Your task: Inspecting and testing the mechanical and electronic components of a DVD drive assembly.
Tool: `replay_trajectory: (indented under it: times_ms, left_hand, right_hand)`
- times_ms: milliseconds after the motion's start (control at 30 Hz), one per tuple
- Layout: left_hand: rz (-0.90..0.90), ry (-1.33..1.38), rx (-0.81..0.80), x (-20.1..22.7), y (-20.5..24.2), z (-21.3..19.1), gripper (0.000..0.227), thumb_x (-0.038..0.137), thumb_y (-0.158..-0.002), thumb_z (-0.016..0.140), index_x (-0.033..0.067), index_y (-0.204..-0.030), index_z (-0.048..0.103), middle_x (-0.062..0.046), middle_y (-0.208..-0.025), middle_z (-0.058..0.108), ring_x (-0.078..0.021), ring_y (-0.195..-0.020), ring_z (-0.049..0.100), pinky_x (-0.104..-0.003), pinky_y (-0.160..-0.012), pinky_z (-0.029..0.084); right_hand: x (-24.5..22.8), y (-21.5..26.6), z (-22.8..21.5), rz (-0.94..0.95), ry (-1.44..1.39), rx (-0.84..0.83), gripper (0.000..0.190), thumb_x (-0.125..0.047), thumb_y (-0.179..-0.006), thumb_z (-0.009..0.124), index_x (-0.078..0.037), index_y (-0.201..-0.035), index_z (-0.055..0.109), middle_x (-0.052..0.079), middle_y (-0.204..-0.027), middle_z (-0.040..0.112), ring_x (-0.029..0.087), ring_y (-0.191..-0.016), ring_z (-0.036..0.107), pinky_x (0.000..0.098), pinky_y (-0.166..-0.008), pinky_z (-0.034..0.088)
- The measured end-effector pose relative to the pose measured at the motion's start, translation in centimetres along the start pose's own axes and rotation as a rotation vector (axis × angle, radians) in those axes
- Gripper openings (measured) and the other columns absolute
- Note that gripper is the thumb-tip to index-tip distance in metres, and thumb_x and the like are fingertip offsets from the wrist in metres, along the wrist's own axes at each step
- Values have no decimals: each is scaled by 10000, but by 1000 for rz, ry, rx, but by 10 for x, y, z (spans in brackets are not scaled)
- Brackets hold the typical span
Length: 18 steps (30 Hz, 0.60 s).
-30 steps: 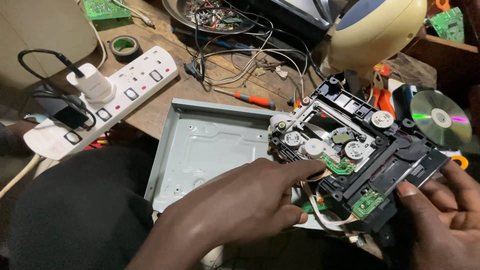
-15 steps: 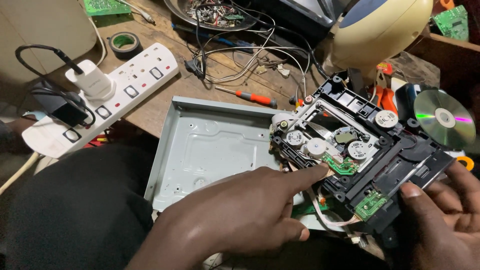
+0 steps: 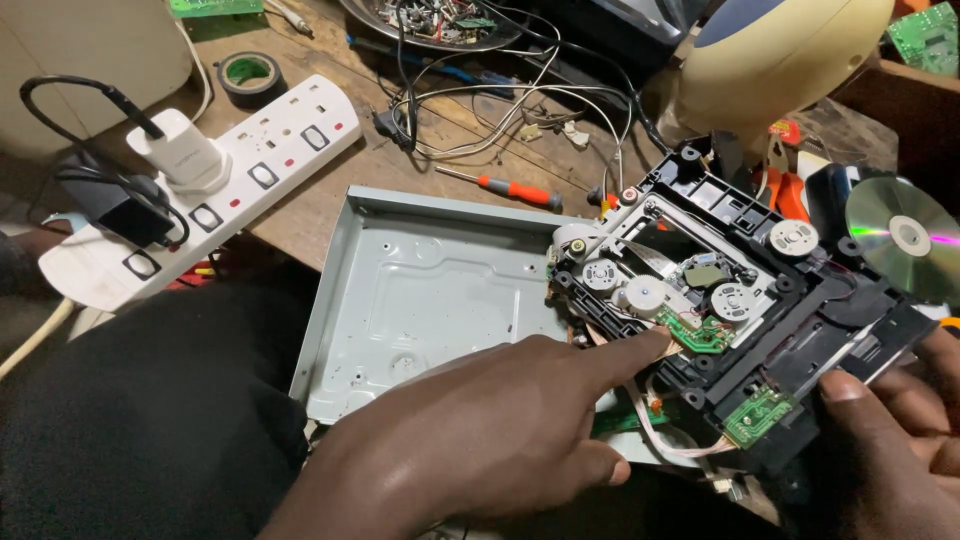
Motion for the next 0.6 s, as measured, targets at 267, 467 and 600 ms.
replay_trajectory:
  times_ms: [267, 467, 600]
  left_hand:
    - [28, -5, 44, -2, -2, 2, 888, 295, -892, 649, 312, -1690, 261, -251, -1177, 668, -472, -1030, 640, -508, -791, 480]
    - [34, 4, 47, -2, -2, 1, 879, 288, -891, 648, 303, -1683, 266, -238, -1106, 689, -459, -984, 651, -507, -767, 479]
    - [6, 13, 30, 0, -1, 0, 865, 298, -885, 645, 325, -1667, 277, -234, -1156, 686, -444, -1028, 647, -502, -791, 478]
  right_hand:
    - [4, -2, -1, -6, -3, 2, 596, 43, -1026, 581, 20, -1612, 474, 245, -1267, 661, 288, -1102, 687, 349, -920, 568]
    - [1, 0, 1, -48, -91, -27, 581, 43, -1028, 554, 59, -1597, 439, 270, -1338, 628, 324, -1231, 660, 396, -1070, 552]
    - [-2, 0, -1, 27, -30, -12, 583, 13, -1023, 564, 10, -1599, 473, 209, -1261, 655, 288, -1135, 680, 366, -960, 567]
Point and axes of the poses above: each hand's wrist, its own y-axis away from the middle knuckle, its own z-axis out of the palm, x = y × z, the point moved 7 cm from there along -y, towards the middle knuckle
